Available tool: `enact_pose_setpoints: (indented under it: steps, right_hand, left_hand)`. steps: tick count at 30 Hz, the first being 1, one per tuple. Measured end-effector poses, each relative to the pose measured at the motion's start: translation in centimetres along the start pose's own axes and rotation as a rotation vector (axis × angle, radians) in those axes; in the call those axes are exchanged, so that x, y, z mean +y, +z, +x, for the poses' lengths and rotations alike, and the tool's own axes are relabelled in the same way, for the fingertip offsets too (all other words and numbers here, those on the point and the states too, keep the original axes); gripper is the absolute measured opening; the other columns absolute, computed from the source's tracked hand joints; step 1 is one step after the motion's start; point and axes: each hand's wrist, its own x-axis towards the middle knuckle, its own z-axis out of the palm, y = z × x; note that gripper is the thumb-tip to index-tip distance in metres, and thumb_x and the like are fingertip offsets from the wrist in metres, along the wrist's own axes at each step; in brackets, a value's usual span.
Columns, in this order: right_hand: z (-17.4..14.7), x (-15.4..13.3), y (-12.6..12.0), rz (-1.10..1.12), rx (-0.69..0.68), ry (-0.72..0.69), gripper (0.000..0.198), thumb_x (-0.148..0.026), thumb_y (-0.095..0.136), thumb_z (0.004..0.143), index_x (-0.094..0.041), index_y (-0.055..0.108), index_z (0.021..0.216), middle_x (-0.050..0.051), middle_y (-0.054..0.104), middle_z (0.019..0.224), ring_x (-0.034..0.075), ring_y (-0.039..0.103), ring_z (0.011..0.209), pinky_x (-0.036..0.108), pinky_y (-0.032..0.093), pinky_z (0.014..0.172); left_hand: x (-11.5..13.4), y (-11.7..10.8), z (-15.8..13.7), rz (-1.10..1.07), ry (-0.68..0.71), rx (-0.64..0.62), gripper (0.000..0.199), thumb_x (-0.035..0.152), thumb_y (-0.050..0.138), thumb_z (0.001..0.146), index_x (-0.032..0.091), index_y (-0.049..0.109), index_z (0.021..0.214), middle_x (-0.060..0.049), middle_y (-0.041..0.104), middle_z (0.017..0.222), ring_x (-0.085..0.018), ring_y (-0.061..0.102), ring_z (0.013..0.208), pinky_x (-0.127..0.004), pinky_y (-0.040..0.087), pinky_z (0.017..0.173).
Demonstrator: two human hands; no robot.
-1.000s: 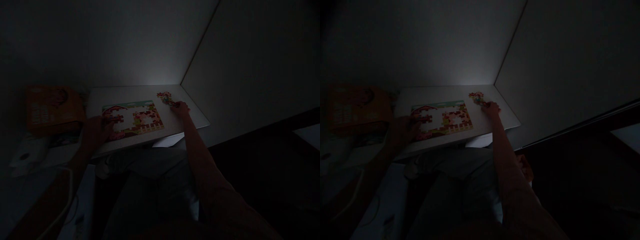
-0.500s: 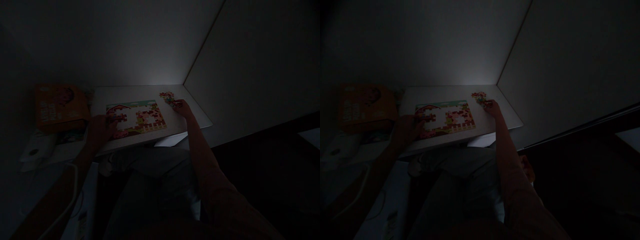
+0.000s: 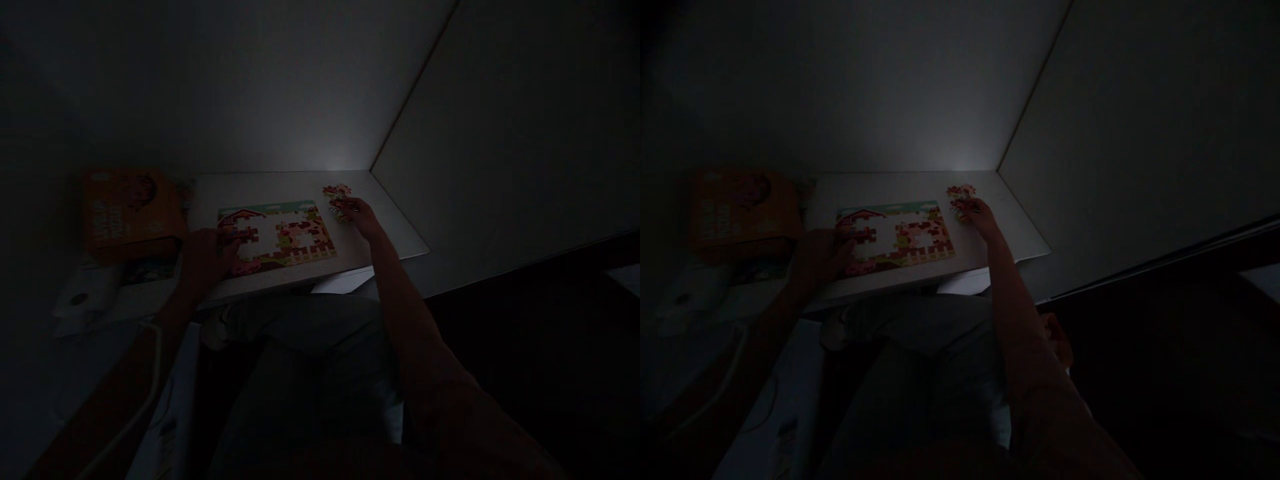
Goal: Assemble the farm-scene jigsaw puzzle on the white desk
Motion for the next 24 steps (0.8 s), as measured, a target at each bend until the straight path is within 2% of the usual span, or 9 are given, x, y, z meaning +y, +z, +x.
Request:
enact_pose_setpoints:
  steps: [5,9,12,14,16,20,24]
  right_hand:
    - [-0.8,-2.2,5.9,0.237,-0.149,-0.006,0.052,-0.051,0.095,0.073,-0.028,0.077,0.116,0.001,0.085,0.109,0.023,0.079,0.095,0.04,0.068,0.089]
    - [-3.1,-4.4,11.8,0.34,-0.323,-0.051,0.053,-0.062,0.099,0.071,-0.031,0.079,0.109,-0.001,0.083,0.106,0.02,0.077,0.09,0.036,0.067,0.08]
    - [-5.1,-5.6,15.7,0.392,-0.4,-0.1,0.053,-0.067,0.101,0.072,-0.031,0.078,0.103,-0.001,0.082,0.104,0.021,0.077,0.092,0.036,0.068,0.082]
    - [-6.4,-6.1,17.7,0.409,-0.43,-0.124,0.053,-0.07,0.101,0.073,-0.031,0.078,0.1,0.0,0.082,0.102,0.022,0.076,0.092,0.038,0.069,0.084]
    - [-7.4,-6.4,19.2,0.413,-0.448,-0.128,0.054,-0.073,0.1,0.074,-0.031,0.077,0.098,0.001,0.082,0.099,0.023,0.076,0.09,0.041,0.07,0.085]
    - [-8.7,-6.3,20.4,0.405,-0.46,-0.125,0.053,-0.072,0.101,0.075,-0.031,0.075,0.096,0.002,0.082,0.099,0.022,0.076,0.091,0.042,0.07,0.09]
    - [-8.9,-6.1,20.4,0.362,-0.48,-0.165,0.047,-0.069,0.097,0.082,-0.03,0.078,0.098,0.002,0.081,0.097,0.022,0.074,0.088,0.042,0.069,0.089]
  left_hand:
    - [-0.4,0.3,-0.2,-0.09,0.007,0.051,0.055,0.061,0.062,0.101,0.017,0.076,0.131,-0.024,0.079,0.134,-0.044,0.073,0.133,-0.061,0.053,0.123]
    - [-0.7,0.5,-0.8,-0.268,-0.046,0.148,0.054,0.062,0.064,0.103,0.021,0.075,0.136,-0.018,0.08,0.139,-0.038,0.074,0.135,-0.055,0.056,0.12]
    - [-0.6,0.6,-1.3,-0.431,-0.011,0.058,0.055,0.064,0.071,0.1,0.021,0.078,0.135,-0.013,0.084,0.121,-0.031,0.079,0.113,-0.046,0.061,0.106]
    - [-0.4,0.7,-1.5,-0.525,-0.006,-0.023,0.056,0.067,0.073,0.1,0.023,0.08,0.134,-0.011,0.085,0.118,-0.028,0.079,0.107,-0.041,0.061,0.097]
    - [0.0,0.8,-1.7,-0.6,-0.023,-0.058,0.056,0.071,0.077,0.097,0.023,0.081,0.125,-0.01,0.085,0.115,-0.027,0.078,0.101,-0.039,0.06,0.09]
    - [0.5,0.9,-1.7,-0.66,-0.028,-0.06,0.055,0.076,0.076,0.097,0.022,0.075,0.095,-0.006,0.077,0.093,-0.023,0.068,0.083,-0.035,0.052,0.074]
    - [0.5,0.9,-1.5,-0.682,-0.056,-0.029,0.054,0.075,0.077,0.097,0.022,0.071,0.088,-0.003,0.071,0.083,-0.02,0.063,0.075,-0.033,0.048,0.068]
